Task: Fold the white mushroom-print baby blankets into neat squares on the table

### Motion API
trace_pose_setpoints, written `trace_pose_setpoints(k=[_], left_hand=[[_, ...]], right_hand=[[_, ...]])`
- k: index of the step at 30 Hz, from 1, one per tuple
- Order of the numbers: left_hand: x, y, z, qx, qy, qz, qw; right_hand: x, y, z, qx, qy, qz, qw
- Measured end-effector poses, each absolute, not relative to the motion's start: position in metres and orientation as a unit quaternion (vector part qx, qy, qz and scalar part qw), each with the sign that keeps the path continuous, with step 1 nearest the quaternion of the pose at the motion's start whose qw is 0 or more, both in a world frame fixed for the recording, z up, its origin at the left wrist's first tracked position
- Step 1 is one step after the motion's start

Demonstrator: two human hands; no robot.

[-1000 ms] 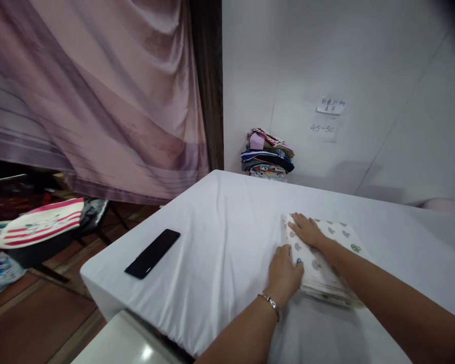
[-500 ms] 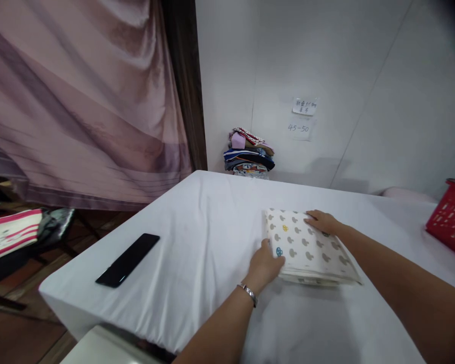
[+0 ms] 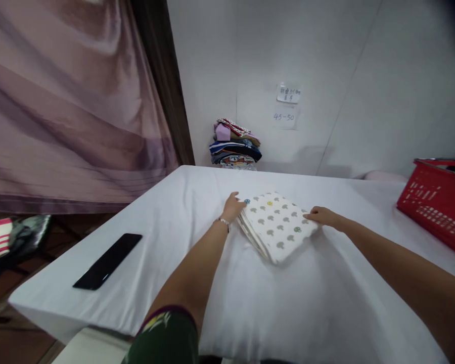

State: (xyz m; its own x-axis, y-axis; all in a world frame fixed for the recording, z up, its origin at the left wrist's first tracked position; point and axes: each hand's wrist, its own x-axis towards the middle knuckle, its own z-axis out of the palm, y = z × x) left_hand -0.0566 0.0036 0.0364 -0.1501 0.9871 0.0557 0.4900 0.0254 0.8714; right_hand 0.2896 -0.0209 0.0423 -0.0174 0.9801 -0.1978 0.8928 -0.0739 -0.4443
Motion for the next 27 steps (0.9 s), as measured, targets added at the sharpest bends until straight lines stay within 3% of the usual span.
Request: trace_pose_setpoints(k=[7, 12, 24, 27], left_hand=[[-0.065, 0.021, 0.013, 0.572, 0.675, 0.377, 0.275], [-0.064, -0.025, 0.02, 0.643, 0.603, 0.439, 0.173], [-0.067, -0.123, 0.01, 0.588, 0.567, 0.445, 0.367], [-0.059, -0.123, 0.016, 0.58, 0.569, 0.439, 0.383]], right_hand=[[0.282, -0.091, 0.032, -0.7, -0.559, 0.391, 0.213], [0.28, -0.099, 0.032, -0.68, -0.509, 0.44, 0.292], [0.301, -0.105, 0.011, -0.676, -0.527, 0.398, 0.327], [0.301, -0.106, 0.012, -0.694, -0.599, 0.278, 0.287]])
